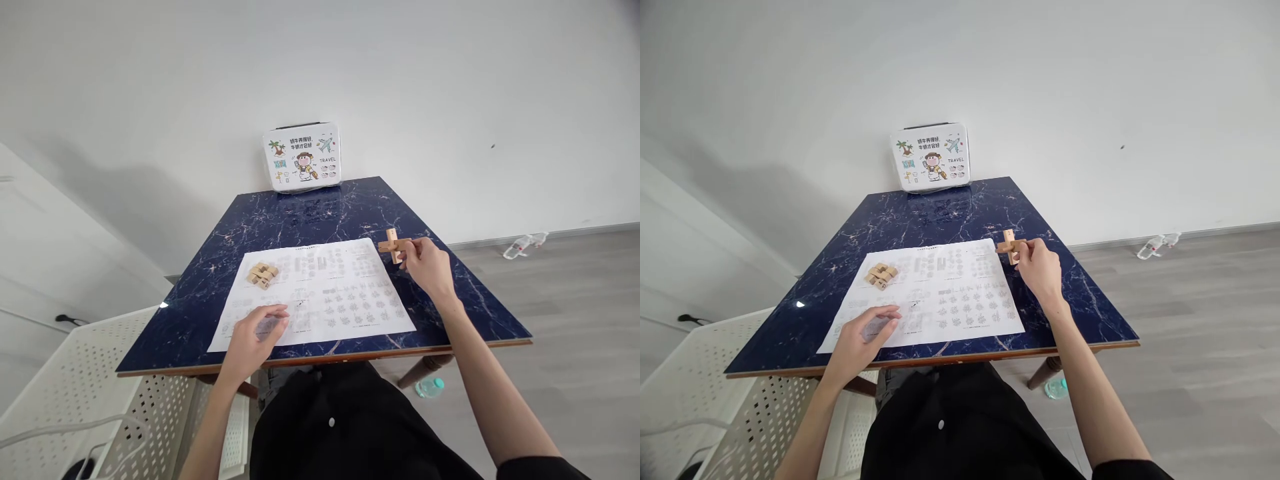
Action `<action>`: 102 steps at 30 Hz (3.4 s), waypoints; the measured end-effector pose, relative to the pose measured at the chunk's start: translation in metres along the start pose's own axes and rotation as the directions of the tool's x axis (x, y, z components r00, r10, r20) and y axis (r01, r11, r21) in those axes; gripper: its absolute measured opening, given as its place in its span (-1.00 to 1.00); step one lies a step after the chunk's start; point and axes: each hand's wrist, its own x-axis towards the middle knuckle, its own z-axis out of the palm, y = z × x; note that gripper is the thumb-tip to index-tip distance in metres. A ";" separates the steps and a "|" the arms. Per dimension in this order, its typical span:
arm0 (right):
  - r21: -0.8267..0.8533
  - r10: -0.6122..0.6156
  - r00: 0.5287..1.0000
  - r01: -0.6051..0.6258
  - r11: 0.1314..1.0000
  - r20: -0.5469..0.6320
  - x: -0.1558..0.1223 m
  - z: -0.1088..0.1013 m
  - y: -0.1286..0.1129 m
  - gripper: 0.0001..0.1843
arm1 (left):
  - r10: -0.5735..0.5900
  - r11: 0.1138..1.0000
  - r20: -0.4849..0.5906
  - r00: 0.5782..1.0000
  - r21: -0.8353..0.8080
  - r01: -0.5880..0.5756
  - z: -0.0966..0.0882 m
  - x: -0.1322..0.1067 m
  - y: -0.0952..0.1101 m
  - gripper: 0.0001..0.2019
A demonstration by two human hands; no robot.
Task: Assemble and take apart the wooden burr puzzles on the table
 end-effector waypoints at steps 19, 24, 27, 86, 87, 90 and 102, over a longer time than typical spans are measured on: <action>0.306 -0.128 0.973 0.065 0.950 0.190 -0.087 -0.011 -0.015 -0.52 | -0.015 1.000 -0.054 0.998 0.021 0.016 0.002 -0.003 -0.005 -0.63; 0.395 -0.194 0.927 0.056 0.917 0.320 -0.105 0.008 -0.017 -0.54 | 0.006 0.999 -0.077 0.997 0.036 -0.004 0.001 -0.002 -0.005 -0.64; 0.406 -0.202 0.915 0.046 0.913 0.349 -0.106 0.012 -0.015 -0.54 | 0.025 0.999 -0.095 0.995 0.049 -0.020 0.002 -0.002 -0.004 -0.65; 0.324 -0.227 0.907 0.108 0.940 0.355 -0.111 0.009 -0.016 -0.69 | 0.223 0.954 0.278 0.934 0.135 -0.268 0.061 0.041 0.053 -0.27; 0.328 -0.226 0.908 0.106 0.939 0.353 -0.110 0.009 -0.015 -0.69 | 0.235 0.951 0.284 0.930 0.132 -0.280 0.063 0.040 0.054 -0.28; 0.334 -0.230 0.907 0.108 0.936 0.353 -0.110 0.009 -0.015 -0.70 | 0.255 0.944 0.289 0.923 0.130 -0.302 0.068 0.038 0.053 -0.29; 0.296 -0.259 0.890 0.150 0.943 0.374 -0.109 0.006 -0.018 -0.68 | 0.119 0.983 0.240 0.963 0.111 -0.149 0.054 0.016 0.034 -0.11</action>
